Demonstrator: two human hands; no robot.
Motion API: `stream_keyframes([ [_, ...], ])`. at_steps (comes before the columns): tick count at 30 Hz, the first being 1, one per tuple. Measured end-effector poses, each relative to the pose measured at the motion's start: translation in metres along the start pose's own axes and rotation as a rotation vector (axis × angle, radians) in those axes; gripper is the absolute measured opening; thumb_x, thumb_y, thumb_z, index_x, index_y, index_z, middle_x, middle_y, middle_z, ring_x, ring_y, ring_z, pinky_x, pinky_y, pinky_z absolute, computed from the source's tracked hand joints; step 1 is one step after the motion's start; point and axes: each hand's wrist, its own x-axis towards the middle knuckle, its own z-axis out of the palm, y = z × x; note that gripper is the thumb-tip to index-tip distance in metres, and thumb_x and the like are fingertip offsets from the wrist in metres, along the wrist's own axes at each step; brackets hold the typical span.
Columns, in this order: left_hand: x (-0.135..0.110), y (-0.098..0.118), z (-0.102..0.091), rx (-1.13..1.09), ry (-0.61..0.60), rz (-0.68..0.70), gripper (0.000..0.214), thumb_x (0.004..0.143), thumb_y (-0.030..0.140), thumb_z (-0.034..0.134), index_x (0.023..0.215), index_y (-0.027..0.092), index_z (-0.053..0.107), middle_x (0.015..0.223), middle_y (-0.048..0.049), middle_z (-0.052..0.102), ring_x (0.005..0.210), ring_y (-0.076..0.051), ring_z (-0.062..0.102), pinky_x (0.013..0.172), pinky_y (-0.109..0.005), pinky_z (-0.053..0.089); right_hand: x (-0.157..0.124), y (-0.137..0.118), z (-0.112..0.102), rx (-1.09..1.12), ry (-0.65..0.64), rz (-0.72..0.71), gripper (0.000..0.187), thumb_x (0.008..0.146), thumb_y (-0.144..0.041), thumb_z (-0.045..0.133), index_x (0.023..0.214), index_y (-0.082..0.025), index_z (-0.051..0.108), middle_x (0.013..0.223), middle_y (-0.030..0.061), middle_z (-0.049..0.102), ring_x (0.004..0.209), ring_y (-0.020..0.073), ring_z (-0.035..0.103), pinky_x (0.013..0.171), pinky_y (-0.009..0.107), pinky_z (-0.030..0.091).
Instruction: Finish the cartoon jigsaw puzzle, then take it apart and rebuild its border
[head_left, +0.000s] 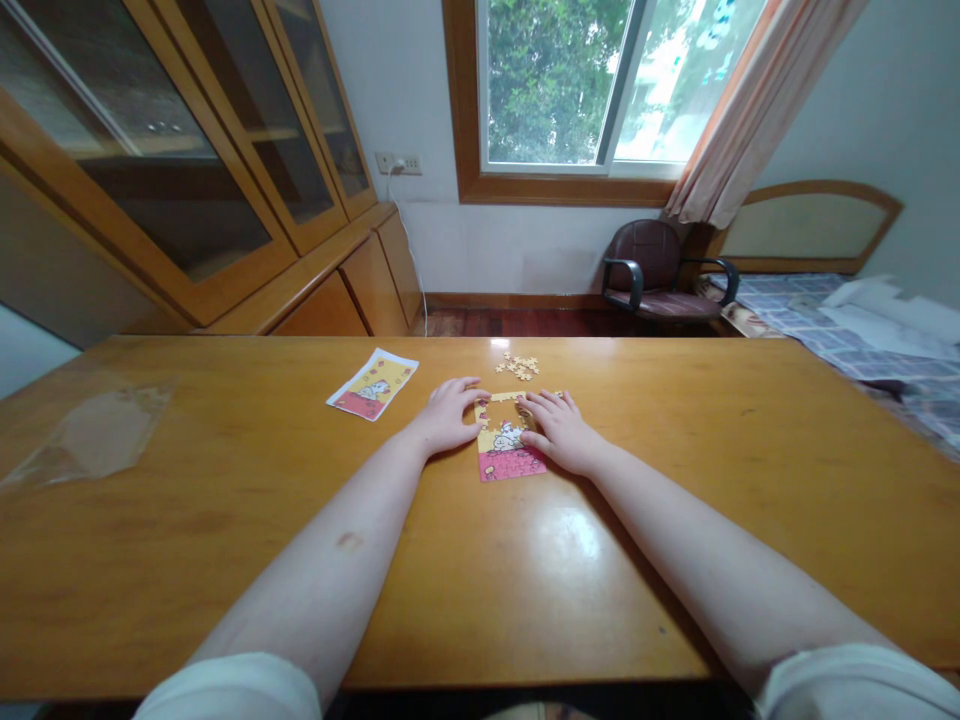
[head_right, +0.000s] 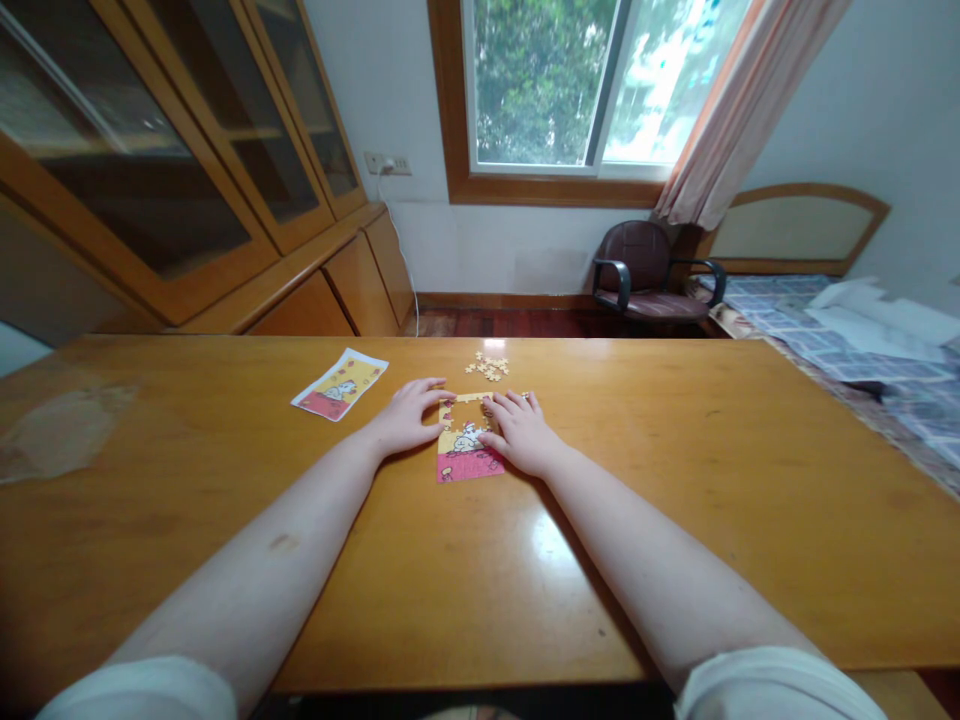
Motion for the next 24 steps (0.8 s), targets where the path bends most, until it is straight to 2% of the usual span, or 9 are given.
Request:
stream_keyframes([
  [3,0.0,0.0,0.0,-0.008,0.0,0.014,0.044,0.077,0.033,0.06,0.12,0.025,0.063,0.138,-0.0084,0.051,0.129,-0.029,0.044,0.111,-0.048,0.033,0.0,-0.001,0.0,0.01,0.006,-0.003,0.062,0.095,-0.052,0.043,0.147,-0.019,0.038,0.153,0.0122,0.037,0.142,0.0322,0.028,0.116,0.057,0.013],
  [6,0.002,-0.001,-0.001,-0.042,0.026,-0.025,0.035,0.077,0.023,0.055,0.109,0.024,0.068,0.132,-0.0069,0.056,0.126,-0.027,0.047,0.111,-0.047,0.034,0.0,-0.001,0.0,0.009,0.054,0.024,0.058,0.095,-0.05,0.044,0.144,-0.019,0.042,0.15,0.0117,0.042,0.14,0.0306,0.031,0.116,0.057,0.013],
  [8,0.003,-0.003,-0.001,-0.052,0.034,-0.065,0.032,0.074,0.017,0.052,0.098,0.024,0.071,0.126,-0.006,0.06,0.123,-0.026,0.049,0.11,-0.046,0.035,0.002,0.0,-0.001,-0.005,0.129,0.106,0.053,0.095,-0.046,0.044,0.14,-0.017,0.047,0.145,0.0125,0.048,0.136,0.0292,0.038,0.116,0.056,0.014],
  [11,0.004,-0.004,-0.001,-0.048,0.022,-0.095,0.029,0.072,0.015,0.051,0.091,0.023,0.072,0.12,-0.006,0.063,0.12,-0.027,0.052,0.108,-0.047,0.037,0.005,0.01,-0.005,-0.036,0.236,0.307,0.041,0.096,-0.034,0.042,0.13,-0.016,0.056,0.133,0.0131,0.059,0.124,0.0277,0.05,0.114,0.052,0.019],
  [15,0.005,-0.005,0.0,-0.066,0.046,-0.089,0.028,0.072,0.014,0.05,0.086,0.022,0.073,0.118,-0.0059,0.065,0.117,-0.026,0.054,0.106,-0.046,0.04,0.009,0.029,-0.008,-0.084,0.246,0.478,0.036,0.096,-0.019,0.036,0.121,-0.018,0.062,0.124,0.0115,0.065,0.115,0.0269,0.056,0.108,0.046,0.028],
  [17,0.005,-0.006,0.001,-0.085,0.086,-0.086,0.028,0.073,0.014,0.049,0.087,0.022,0.073,0.117,-0.006,0.065,0.116,-0.026,0.055,0.106,-0.045,0.041,0.01,0.035,-0.008,-0.103,0.23,0.495,0.037,0.096,-0.018,0.036,0.12,-0.018,0.063,0.124,0.0115,0.065,0.113,0.0266,0.056,0.103,0.042,0.032],
  [20,0.006,-0.008,0.002,-0.096,0.127,-0.085,0.028,0.074,0.015,0.049,0.088,0.021,0.072,0.113,-0.0062,0.067,0.113,-0.025,0.057,0.105,-0.045,0.042,0.01,0.037,-0.007,-0.118,0.233,0.445,0.034,0.096,-0.025,0.041,0.12,-0.02,0.064,0.125,0.0103,0.064,0.112,0.0261,0.056,0.1,0.039,0.033],
  [24,0.007,-0.011,0.004,-0.099,0.135,-0.072,0.027,0.075,0.016,0.049,0.089,0.021,0.071,0.111,-0.0058,0.068,0.11,-0.025,0.058,0.104,-0.043,0.043,0.01,0.032,-0.008,-0.128,0.209,0.396,0.028,0.094,-0.036,0.05,0.108,-0.021,0.07,0.119,0.0099,0.066,0.109,0.0261,0.055,0.097,0.037,0.035],
])
